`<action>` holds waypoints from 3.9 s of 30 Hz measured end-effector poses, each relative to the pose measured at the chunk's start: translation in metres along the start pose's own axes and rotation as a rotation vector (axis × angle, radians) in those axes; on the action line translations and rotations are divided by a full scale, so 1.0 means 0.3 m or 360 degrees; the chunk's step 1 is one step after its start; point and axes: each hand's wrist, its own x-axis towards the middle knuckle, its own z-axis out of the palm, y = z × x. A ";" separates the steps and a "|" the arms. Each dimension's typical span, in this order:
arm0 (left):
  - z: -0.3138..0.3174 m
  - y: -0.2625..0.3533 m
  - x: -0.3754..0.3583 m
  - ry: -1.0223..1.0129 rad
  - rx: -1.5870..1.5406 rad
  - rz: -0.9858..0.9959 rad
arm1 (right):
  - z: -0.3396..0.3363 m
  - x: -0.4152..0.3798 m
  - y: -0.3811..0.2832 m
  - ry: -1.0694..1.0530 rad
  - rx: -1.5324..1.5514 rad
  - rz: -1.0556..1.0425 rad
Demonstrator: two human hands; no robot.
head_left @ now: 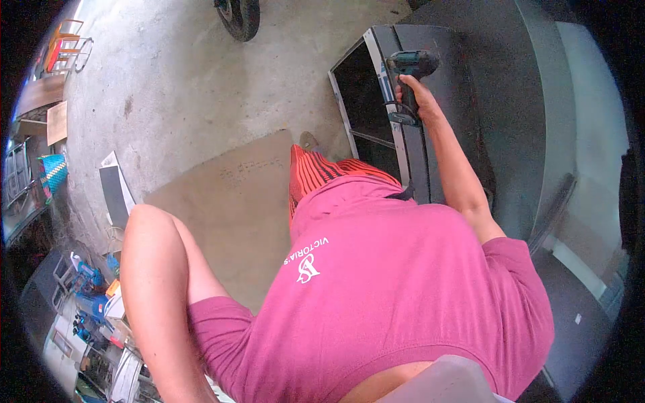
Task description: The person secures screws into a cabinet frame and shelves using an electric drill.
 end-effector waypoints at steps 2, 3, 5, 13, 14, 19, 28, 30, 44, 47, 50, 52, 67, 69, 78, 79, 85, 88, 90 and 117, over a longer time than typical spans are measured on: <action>0.000 0.009 -0.002 0.0010 -0.0023 0.0047 | -0.002 0.008 0.000 0.0029 -0.0026 0.0005; 0.000 0.018 0.001 0.0010 -0.0029 0.0070 | -0.010 0.021 0.004 0.0023 -0.0028 0.0004; 0.001 0.036 0.013 -0.0007 -0.0039 0.0102 | -0.010 0.039 0.013 0.0015 -0.0012 -0.0001; 0.021 0.043 0.082 -0.0134 -0.0158 0.0223 | 0.019 0.061 0.021 0.0044 0.0136 0.0014; 0.028 0.031 0.098 -0.0166 -0.0196 0.0234 | 0.019 0.070 0.031 0.0060 0.0144 0.0029; 0.159 -0.132 0.189 -0.0380 -0.0497 0.0219 | -0.050 -0.024 0.061 0.0193 0.0156 -0.0174; 0.251 -0.252 0.266 -0.0444 -0.0776 0.0201 | -0.562 -0.409 0.107 0.0840 0.0328 -0.0270; 0.266 -0.269 0.284 -0.0454 -0.0807 0.0185 | -0.690 -0.473 0.130 0.0951 0.0338 -0.0235; 0.456 -0.405 0.280 -0.0441 -0.0923 0.0259 | -0.923 -0.408 0.245 0.0642 0.0856 -0.0132; 0.473 -0.411 0.274 -0.0433 -0.0949 0.0329 | -0.956 -0.389 0.275 0.0543 0.0918 -0.0111; 0.480 -0.421 0.261 -0.0414 -0.0982 0.0383 | -0.968 -0.380 0.285 0.0622 0.0867 -0.0157; 0.479 -0.428 0.258 -0.0402 -0.1014 0.0421 | -0.971 -0.370 0.296 0.0641 0.0894 -0.0180; 0.216 -0.374 0.562 -0.0331 -0.1203 0.0695 | -0.721 -0.335 0.194 0.1135 0.0386 0.0027; 0.147 -0.346 0.644 -0.0316 -0.1194 0.0766 | -0.604 -0.321 0.114 0.1204 -0.0624 -0.0061; -0.323 -0.499 0.881 0.0130 -0.0930 -0.0117 | 0.191 0.008 -0.152 0.0702 -0.1652 -0.0123; -0.329 -0.695 0.867 0.0274 -0.0316 -0.0342 | 0.249 0.047 -0.154 0.0675 -0.1662 -0.0117; -0.573 -1.363 0.457 -0.0459 0.0957 -0.2270 | 0.398 0.186 -0.082 0.0716 -0.1685 -0.0063; -0.570 -1.407 0.475 -0.0804 0.1109 -0.2218 | 0.420 0.244 -0.063 0.0810 -0.1670 -0.0060; -0.600 -1.440 0.468 -0.0807 0.1145 -0.2225 | 0.433 0.274 -0.061 0.0850 -0.1656 0.0036; -0.705 -1.514 0.398 -0.0761 0.1019 -0.2186 | 0.430 0.325 -0.068 0.0744 -0.1787 0.0126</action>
